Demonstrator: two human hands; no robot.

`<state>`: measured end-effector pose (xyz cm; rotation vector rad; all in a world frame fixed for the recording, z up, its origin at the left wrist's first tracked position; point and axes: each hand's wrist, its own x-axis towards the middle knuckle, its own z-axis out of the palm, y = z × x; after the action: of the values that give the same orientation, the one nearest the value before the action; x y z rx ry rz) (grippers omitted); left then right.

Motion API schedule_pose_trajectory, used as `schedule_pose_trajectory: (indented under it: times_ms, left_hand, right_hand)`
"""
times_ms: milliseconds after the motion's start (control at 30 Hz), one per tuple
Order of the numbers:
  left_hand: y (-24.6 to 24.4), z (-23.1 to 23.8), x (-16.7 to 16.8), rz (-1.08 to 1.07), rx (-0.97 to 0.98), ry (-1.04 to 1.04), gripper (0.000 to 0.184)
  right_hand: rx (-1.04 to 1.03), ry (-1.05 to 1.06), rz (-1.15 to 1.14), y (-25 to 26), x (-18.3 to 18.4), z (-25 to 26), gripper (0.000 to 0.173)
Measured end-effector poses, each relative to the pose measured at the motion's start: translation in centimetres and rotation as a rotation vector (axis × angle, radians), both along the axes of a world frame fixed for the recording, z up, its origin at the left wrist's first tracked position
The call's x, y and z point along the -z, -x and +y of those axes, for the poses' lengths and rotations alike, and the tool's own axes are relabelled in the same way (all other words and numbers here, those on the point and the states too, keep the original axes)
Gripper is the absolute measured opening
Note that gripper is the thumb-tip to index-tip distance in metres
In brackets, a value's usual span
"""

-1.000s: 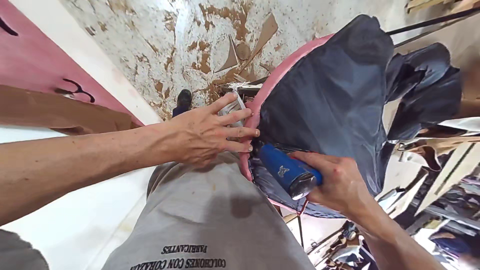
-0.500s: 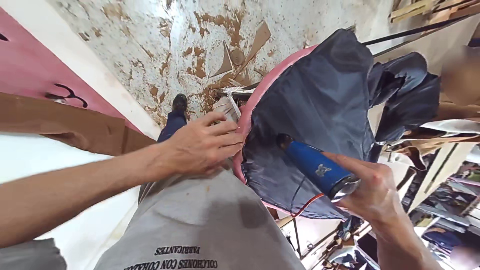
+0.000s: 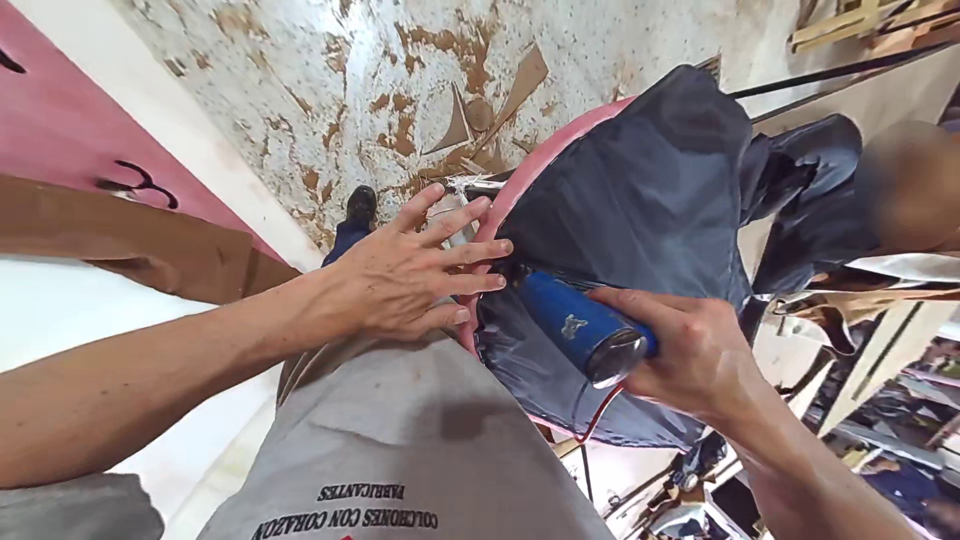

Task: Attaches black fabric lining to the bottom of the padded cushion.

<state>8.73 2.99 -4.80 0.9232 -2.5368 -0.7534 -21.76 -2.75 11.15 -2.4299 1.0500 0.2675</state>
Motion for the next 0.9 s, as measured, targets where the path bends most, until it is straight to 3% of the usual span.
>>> schedule_pose_trajectory:
  times_ms: [100,233,333,433,900]
  left_hand:
    - [-0.2,-0.7,-0.9,0.069,-0.002,-0.072,0.053]
    - [1.4,-0.6,-2.5,0.469,-0.439,-0.223,0.025]
    - [4.2,0.3,-2.9,0.363,-0.628,-0.397,0.026]
    - [6.1,0.9,-2.8,0.307,-0.74,-0.411,0.03]
    - [7.6,1.0,-4.0,0.23,-0.915,-0.601,0.025]
  right_hand:
    - [-0.008,-0.017,0.002,-0.3,0.2,-0.3,0.04]
    - [0.083,-0.011,-0.038,0.6,-1.0,-0.6,0.039]
    - [0.173,0.0,-0.106,1.8,-1.6,-0.2,0.04]
    - [0.204,0.011,-0.175,2.9,-1.8,0.3,0.042]
    - [0.182,-0.044,-0.239,4.2,-0.8,1.6,0.04]
